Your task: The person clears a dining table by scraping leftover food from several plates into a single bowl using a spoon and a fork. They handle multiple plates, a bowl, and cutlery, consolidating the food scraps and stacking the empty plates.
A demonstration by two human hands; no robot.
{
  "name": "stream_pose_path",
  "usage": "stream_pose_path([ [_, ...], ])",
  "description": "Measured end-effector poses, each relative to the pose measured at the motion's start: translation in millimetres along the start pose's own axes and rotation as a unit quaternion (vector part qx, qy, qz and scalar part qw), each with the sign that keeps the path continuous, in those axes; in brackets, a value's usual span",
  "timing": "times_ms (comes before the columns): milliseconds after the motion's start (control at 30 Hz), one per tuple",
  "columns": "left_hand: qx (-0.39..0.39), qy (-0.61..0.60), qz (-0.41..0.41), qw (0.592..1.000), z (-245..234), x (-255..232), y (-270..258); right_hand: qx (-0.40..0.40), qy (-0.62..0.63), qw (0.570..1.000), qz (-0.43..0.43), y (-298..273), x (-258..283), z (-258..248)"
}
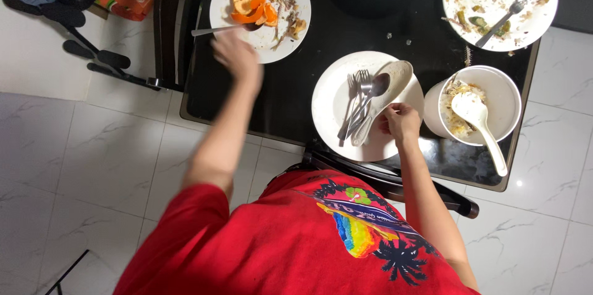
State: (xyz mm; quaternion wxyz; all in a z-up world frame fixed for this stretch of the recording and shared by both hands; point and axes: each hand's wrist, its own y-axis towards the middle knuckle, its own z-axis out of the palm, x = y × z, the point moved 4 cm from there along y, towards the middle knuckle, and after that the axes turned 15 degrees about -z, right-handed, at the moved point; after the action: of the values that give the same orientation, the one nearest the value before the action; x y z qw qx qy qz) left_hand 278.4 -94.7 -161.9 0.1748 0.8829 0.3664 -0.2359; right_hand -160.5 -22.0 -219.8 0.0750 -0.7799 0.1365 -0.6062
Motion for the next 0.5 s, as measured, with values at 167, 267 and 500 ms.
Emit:
stream_pose_path([
  [167,0.149,0.306,0.015,0.94,4,51,104,0.01,-0.04,0.999,-0.005,-10,11,-6],
  [267,0.18,0.385,0.089,0.901,-7,58,107,0.006,-0.05,0.999,-0.004,-17,14,-3],
  [500,0.359,0.012,-0.032,0.933,-60,76,15,0.014,-0.07,0.997,-0.008,-37,20,-7],
])
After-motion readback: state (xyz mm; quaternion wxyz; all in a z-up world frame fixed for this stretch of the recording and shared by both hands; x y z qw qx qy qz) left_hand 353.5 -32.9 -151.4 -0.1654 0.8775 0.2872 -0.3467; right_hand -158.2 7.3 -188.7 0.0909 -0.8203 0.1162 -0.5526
